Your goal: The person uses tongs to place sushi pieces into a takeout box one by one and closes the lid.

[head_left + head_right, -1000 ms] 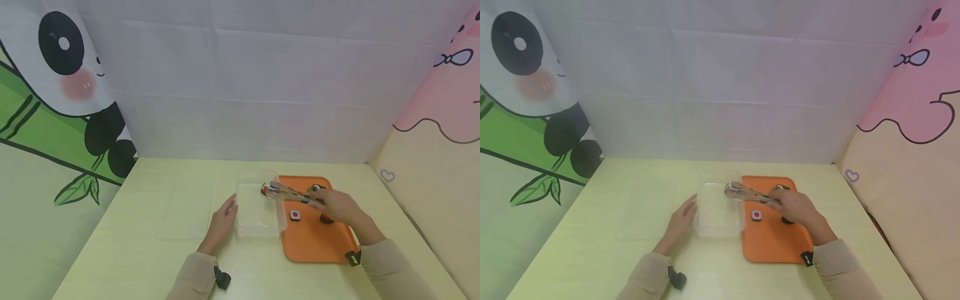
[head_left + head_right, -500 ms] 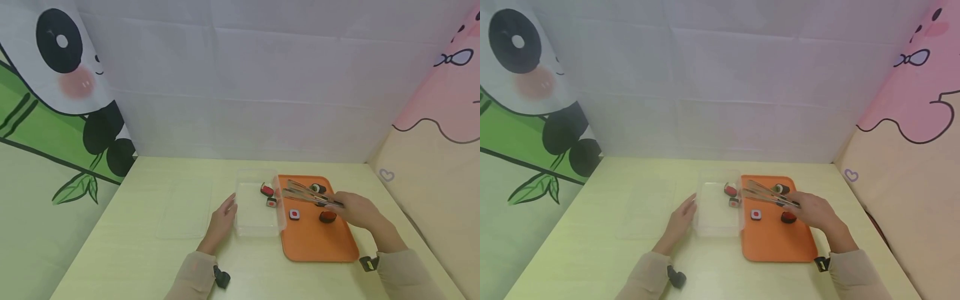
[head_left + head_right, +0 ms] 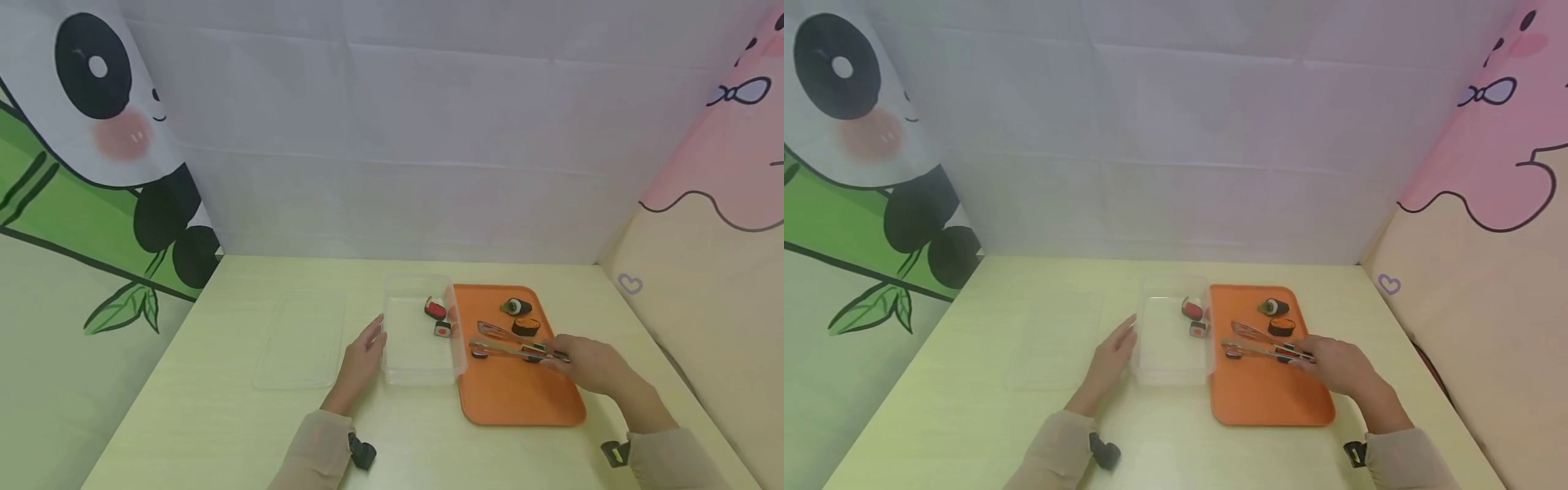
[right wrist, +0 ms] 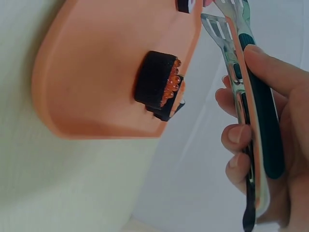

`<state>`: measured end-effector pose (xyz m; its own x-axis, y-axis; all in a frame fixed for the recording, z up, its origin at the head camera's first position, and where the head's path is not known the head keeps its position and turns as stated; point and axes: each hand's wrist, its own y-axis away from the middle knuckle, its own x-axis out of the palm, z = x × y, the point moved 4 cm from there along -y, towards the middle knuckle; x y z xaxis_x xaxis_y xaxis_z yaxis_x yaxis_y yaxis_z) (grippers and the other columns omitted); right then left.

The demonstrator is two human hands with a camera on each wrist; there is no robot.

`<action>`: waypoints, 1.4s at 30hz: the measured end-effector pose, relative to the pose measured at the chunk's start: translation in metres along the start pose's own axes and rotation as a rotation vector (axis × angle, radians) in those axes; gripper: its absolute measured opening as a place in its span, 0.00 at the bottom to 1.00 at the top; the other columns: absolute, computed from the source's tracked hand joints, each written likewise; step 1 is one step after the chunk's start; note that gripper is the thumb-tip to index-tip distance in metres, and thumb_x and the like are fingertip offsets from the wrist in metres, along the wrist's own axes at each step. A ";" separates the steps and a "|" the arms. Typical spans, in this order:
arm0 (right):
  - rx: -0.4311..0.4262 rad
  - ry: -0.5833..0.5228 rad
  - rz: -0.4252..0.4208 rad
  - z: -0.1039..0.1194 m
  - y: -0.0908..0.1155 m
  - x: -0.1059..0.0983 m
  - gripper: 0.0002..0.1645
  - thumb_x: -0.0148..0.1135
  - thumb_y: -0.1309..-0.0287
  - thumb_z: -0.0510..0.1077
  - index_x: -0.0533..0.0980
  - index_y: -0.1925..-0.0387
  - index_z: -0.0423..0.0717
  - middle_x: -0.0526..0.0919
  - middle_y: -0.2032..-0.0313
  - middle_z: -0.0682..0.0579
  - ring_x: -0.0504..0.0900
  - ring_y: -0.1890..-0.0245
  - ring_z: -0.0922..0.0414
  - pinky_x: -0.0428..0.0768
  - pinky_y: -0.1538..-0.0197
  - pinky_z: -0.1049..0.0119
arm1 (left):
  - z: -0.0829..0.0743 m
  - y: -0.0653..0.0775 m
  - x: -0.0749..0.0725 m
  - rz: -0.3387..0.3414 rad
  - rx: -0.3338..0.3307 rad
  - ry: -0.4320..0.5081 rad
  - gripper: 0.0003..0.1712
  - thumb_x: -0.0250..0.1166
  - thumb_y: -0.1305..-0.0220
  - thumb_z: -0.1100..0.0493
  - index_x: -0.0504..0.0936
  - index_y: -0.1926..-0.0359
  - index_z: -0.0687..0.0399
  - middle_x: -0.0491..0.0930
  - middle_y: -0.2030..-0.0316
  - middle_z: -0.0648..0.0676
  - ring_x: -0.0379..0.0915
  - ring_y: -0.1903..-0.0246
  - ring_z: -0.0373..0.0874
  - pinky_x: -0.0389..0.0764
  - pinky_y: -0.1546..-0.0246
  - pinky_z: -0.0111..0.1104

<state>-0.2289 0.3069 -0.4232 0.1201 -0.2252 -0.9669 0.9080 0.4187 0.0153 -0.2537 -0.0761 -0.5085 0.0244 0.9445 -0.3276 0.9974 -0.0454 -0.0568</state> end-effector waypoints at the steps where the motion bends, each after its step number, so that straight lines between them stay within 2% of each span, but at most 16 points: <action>1: -0.002 0.003 0.002 0.000 0.000 0.001 0.08 0.65 0.38 0.50 0.76 0.66 0.52 0.66 0.78 0.63 0.64 0.79 0.65 0.62 0.78 0.67 | 0.000 0.000 0.000 -0.003 0.000 -0.003 0.27 0.49 0.23 0.51 0.62 0.27 0.49 0.67 0.35 0.64 0.67 0.40 0.64 0.71 0.43 0.52; 4: -0.012 0.021 0.007 0.002 0.000 0.005 0.09 0.66 0.39 0.50 0.77 0.66 0.50 0.71 0.76 0.61 0.68 0.78 0.64 0.66 0.78 0.66 | 0.001 0.000 0.000 -0.011 -0.008 -0.006 0.27 0.50 0.23 0.52 0.63 0.27 0.49 0.67 0.35 0.64 0.67 0.40 0.64 0.71 0.43 0.52; 6: -0.012 0.032 0.008 0.003 0.000 0.007 0.13 0.66 0.40 0.50 0.81 0.60 0.44 0.78 0.71 0.58 0.74 0.75 0.63 0.71 0.77 0.65 | 0.002 -0.001 0.000 -0.011 -0.015 -0.003 0.27 0.50 0.24 0.51 0.63 0.27 0.49 0.67 0.35 0.64 0.67 0.40 0.64 0.71 0.43 0.52; 9: -0.023 0.060 0.001 0.003 -0.001 0.010 0.21 0.67 0.41 0.50 0.82 0.52 0.39 0.84 0.63 0.53 0.79 0.70 0.60 0.76 0.74 0.62 | 0.004 -0.001 0.001 -0.013 -0.028 -0.008 0.28 0.50 0.24 0.50 0.63 0.27 0.47 0.67 0.35 0.63 0.68 0.40 0.63 0.71 0.43 0.52; 15: -0.031 0.059 -0.003 -0.002 -0.004 0.016 0.11 0.67 0.40 0.48 0.82 0.61 0.46 0.81 0.67 0.57 0.72 0.75 0.62 0.71 0.76 0.64 | 0.003 0.001 0.001 -0.016 -0.028 -0.012 0.28 0.50 0.24 0.49 0.64 0.27 0.47 0.68 0.35 0.63 0.68 0.40 0.63 0.71 0.43 0.53; 20: -0.050 0.080 -0.028 -0.004 -0.003 0.013 0.14 0.67 0.40 0.47 0.84 0.57 0.43 0.84 0.61 0.52 0.80 0.69 0.57 0.78 0.72 0.59 | 0.002 0.001 0.000 -0.015 -0.025 -0.010 0.27 0.50 0.24 0.50 0.63 0.27 0.46 0.68 0.35 0.62 0.68 0.40 0.63 0.71 0.43 0.53; 23: -0.049 0.071 -0.034 -0.005 -0.003 0.010 0.14 0.67 0.40 0.48 0.83 0.57 0.44 0.84 0.63 0.55 0.78 0.71 0.59 0.76 0.73 0.61 | 0.002 0.000 0.000 -0.017 -0.026 -0.015 0.27 0.50 0.24 0.50 0.63 0.27 0.46 0.68 0.35 0.62 0.68 0.40 0.63 0.71 0.43 0.53; 27: -0.043 0.045 -0.053 -0.005 -0.003 0.000 0.15 0.66 0.39 0.48 0.83 0.55 0.44 0.75 0.74 0.64 0.68 0.78 0.65 0.67 0.77 0.66 | 0.002 -0.001 0.000 -0.022 -0.030 -0.017 0.27 0.50 0.24 0.50 0.64 0.27 0.46 0.68 0.35 0.62 0.68 0.40 0.63 0.70 0.42 0.53; 29: -0.048 0.038 -0.070 -0.003 -0.004 -0.006 0.16 0.65 0.39 0.49 0.83 0.53 0.44 0.69 0.77 0.65 0.64 0.80 0.65 0.64 0.77 0.67 | 0.002 -0.001 0.000 -0.025 -0.034 -0.019 0.27 0.51 0.24 0.49 0.64 0.28 0.45 0.68 0.35 0.62 0.68 0.40 0.62 0.70 0.42 0.53; 31: -0.062 0.043 -0.095 -0.001 -0.005 -0.012 0.17 0.65 0.38 0.50 0.83 0.53 0.44 0.67 0.77 0.66 0.64 0.79 0.66 0.64 0.77 0.67 | 0.003 -0.002 0.000 -0.026 -0.033 -0.021 0.27 0.51 0.24 0.49 0.64 0.28 0.45 0.68 0.35 0.62 0.68 0.40 0.62 0.70 0.42 0.53; 39: -0.075 0.059 -0.135 0.010 -0.009 -0.025 0.14 0.66 0.39 0.50 0.83 0.55 0.48 0.71 0.74 0.67 0.66 0.77 0.65 0.66 0.76 0.67 | 0.003 -0.002 0.000 -0.023 -0.029 -0.019 0.27 0.51 0.24 0.49 0.64 0.28 0.46 0.68 0.35 0.62 0.68 0.40 0.62 0.71 0.43 0.52; 42: -0.089 0.061 -0.135 0.019 -0.011 -0.027 0.14 0.66 0.39 0.50 0.83 0.55 0.49 0.77 0.69 0.63 0.69 0.75 0.63 0.69 0.74 0.64 | 0.003 -0.002 0.000 -0.022 -0.028 -0.021 0.27 0.50 0.24 0.49 0.64 0.28 0.46 0.68 0.35 0.62 0.68 0.40 0.62 0.71 0.43 0.52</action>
<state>-0.2347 0.2922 -0.3923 -0.0273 -0.2323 -0.9723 0.8747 0.4653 -0.1357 -0.2556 -0.0769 -0.5108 0.0009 0.9380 -0.3466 0.9992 -0.0150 -0.0379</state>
